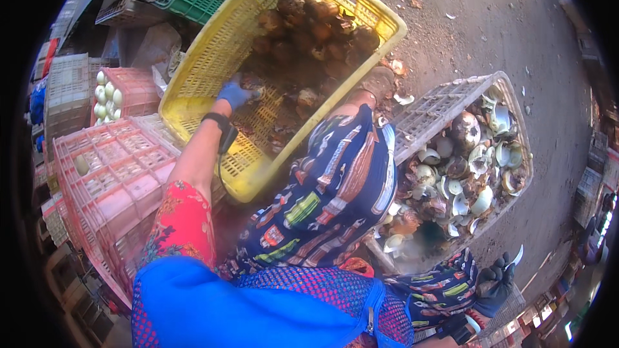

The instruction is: The recorder is peeling onions using a small knife and placing the peeled onions into a crate while sitting in a workspace.

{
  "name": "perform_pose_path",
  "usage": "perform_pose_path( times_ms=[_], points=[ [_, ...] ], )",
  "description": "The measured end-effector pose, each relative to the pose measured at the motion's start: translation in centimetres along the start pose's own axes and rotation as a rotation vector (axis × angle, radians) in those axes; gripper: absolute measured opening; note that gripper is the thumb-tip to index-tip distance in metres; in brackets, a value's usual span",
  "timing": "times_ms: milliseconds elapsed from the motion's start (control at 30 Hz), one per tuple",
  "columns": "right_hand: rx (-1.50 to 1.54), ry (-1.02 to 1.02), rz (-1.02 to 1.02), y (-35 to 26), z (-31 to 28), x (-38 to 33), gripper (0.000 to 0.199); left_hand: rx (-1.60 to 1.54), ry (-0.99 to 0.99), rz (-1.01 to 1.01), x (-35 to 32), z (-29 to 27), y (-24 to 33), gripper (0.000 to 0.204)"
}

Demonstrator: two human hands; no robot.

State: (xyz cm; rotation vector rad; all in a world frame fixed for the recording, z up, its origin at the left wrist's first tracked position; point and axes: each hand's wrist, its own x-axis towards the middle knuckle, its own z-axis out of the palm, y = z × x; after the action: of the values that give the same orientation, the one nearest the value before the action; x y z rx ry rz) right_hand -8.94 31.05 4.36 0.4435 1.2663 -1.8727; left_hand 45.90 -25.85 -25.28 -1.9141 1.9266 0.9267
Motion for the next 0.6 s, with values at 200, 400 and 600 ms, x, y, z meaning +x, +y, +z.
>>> perform_pose_path(
  times_ms=[200, 400, 600],
  points=[
    [-0.148, -0.074, -0.037, 0.7, 2.2, 0.0, 0.042, 0.373, 0.191, -0.221, -0.7, 3.9, 6.8, 0.098],
    [-0.117, -0.114, -0.025, 1.5, 3.3, 0.0, 0.042, -0.766, -0.024, -0.266, -0.8, 4.9, 1.7, 0.074],
    [-0.144, 0.041, -0.155, 2.9, 4.7, -0.5, 0.032, -1.815, -0.649, 0.297, -10.3, -4.0, 9.5, 0.052]
  ],
)
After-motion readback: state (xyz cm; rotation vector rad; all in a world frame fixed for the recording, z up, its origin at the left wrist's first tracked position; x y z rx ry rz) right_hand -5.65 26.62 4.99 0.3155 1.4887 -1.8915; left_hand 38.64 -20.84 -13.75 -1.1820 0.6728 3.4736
